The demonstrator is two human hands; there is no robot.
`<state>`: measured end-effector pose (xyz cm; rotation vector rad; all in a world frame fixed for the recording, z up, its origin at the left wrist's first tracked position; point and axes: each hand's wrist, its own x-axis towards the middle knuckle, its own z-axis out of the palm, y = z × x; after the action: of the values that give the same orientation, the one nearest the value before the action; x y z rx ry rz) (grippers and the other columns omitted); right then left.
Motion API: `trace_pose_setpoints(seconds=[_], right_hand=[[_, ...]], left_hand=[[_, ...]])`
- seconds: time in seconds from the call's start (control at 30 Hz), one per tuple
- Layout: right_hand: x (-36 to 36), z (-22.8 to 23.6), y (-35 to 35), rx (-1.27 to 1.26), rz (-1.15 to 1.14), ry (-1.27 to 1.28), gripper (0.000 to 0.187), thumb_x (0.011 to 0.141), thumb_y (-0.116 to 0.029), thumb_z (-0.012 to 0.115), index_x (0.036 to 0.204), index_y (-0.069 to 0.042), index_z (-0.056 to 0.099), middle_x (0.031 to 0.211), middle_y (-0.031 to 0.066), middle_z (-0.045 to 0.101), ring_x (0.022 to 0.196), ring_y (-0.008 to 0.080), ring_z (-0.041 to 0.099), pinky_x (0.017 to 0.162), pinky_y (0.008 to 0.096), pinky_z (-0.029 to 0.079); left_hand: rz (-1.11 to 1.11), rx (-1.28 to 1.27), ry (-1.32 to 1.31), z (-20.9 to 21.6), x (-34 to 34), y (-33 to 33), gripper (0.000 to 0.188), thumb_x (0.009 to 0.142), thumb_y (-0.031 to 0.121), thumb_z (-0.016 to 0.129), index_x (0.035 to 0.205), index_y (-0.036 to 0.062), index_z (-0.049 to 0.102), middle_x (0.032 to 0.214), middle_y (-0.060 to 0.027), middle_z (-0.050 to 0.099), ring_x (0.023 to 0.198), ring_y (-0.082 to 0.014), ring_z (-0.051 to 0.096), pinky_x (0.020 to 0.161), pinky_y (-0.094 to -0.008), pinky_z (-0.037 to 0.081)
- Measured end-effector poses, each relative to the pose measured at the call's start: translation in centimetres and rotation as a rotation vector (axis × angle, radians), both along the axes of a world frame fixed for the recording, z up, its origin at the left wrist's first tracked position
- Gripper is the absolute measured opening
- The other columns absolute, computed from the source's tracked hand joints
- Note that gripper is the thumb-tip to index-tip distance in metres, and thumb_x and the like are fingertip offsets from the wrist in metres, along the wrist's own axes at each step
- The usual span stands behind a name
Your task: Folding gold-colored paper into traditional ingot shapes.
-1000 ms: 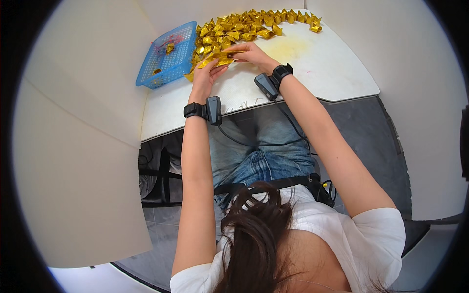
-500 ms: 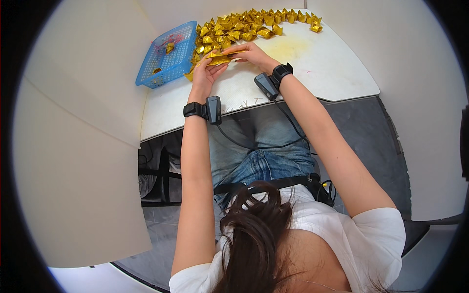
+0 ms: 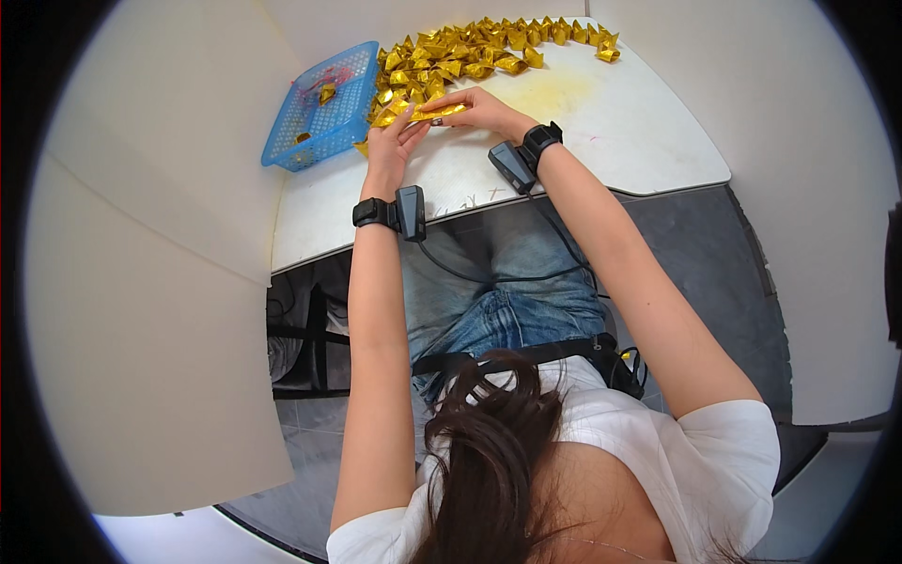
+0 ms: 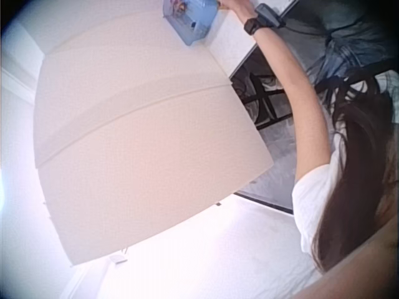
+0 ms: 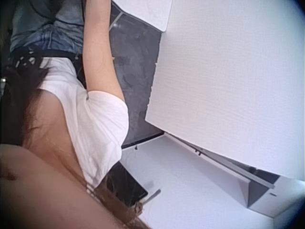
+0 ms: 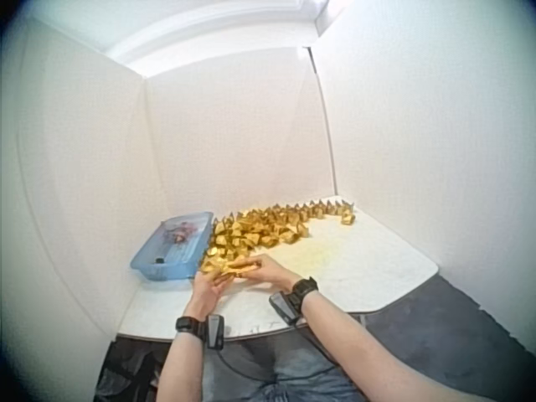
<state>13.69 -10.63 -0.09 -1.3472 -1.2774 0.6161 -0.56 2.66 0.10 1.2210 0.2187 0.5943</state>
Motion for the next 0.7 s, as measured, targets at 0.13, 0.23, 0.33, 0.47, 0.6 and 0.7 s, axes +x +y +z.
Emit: trace_pose_setpoints(seconds=[0.13,0.23,0.33,0.47,0.6,0.7], right_hand=[[0.15,-0.08,0.15,-0.045,0.004,-0.013,0.032,0.083,-0.011,0.06,0.115,-0.016,0.064,0.093,-0.0026,0.065,0.079,0.0015,0.055,0.068,0.017,0.043],[0.28,-0.34,0.34,-0.018,-0.03,0.114,0.026,0.081,-0.01,0.062,0.106,-0.015,0.068,0.09,-0.0008,0.065,0.077,0.0047,0.057,0.066,0.0189,0.043],[0.18,-0.29,0.35,-0.002,-0.022,0.088,0.025,0.083,-0.009,0.06,0.106,-0.013,0.068,0.09,-0.0002,0.065,0.08,0.0053,0.059,0.066,0.0192,0.044],[0.15,-0.13,0.23,-0.009,-0.031,0.077,0.026,0.083,-0.008,0.059,0.107,-0.012,0.068,0.088,0.0002,0.066,0.079,0.0056,0.059,0.067,0.0199,0.044],[0.56,-0.35,0.26,0.024,-0.037,0.061,0.027,0.08,-0.006,0.062,0.105,-0.011,0.068,0.087,0.0023,0.067,0.078,0.0069,0.06,0.068,0.0202,0.045],[0.67,-0.39,0.47,0.054,-0.037,0.038,0.027,0.078,-0.005,0.063,0.105,-0.01,0.068,0.086,0.004,0.068,0.078,0.0077,0.061,0.068,0.0206,0.045]], left_hand=[[-0.01,0.008,-0.007,-0.46,0.13,0.25,0.033,0.085,0.008,0.062,0.111,-0.0062,0.048,0.106,-0.0143,0.058,0.092,-0.0213,0.062,0.081,-0.0282,0.055],[-0.034,0.046,-0.029,-0.59,0.23,0.2,0.031,0.086,0.009,0.061,0.11,-0.0062,0.049,0.105,-0.0139,0.058,0.092,-0.0205,0.062,0.081,-0.0277,0.055],[-0.023,0.062,-0.046,-0.71,0.09,0.27,0.031,0.086,0.009,0.061,0.11,-0.0058,0.05,0.106,-0.0135,0.058,0.092,-0.0207,0.062,0.081,-0.0274,0.055],[-0.044,0.036,0.023,-0.54,-0.09,0.27,0.032,0.087,0.013,0.06,0.112,-0.0046,0.05,0.107,-0.014,0.058,0.092,-0.0208,0.062,0.081,-0.0277,0.055],[-0.029,-0.048,-0.016,-0.14,0.09,-0.17,0.032,0.087,0.015,0.06,0.109,-0.0063,0.052,0.102,-0.0154,0.059,0.086,-0.0233,0.063,0.078,-0.0307,0.056],[-0.019,-0.047,0.025,-0.01,-0.03,-0.23,0.034,0.09,0.02,0.056,0.112,-0.0045,0.051,0.105,-0.0169,0.06,0.093,-0.0253,0.063,0.083,-0.0294,0.054]])
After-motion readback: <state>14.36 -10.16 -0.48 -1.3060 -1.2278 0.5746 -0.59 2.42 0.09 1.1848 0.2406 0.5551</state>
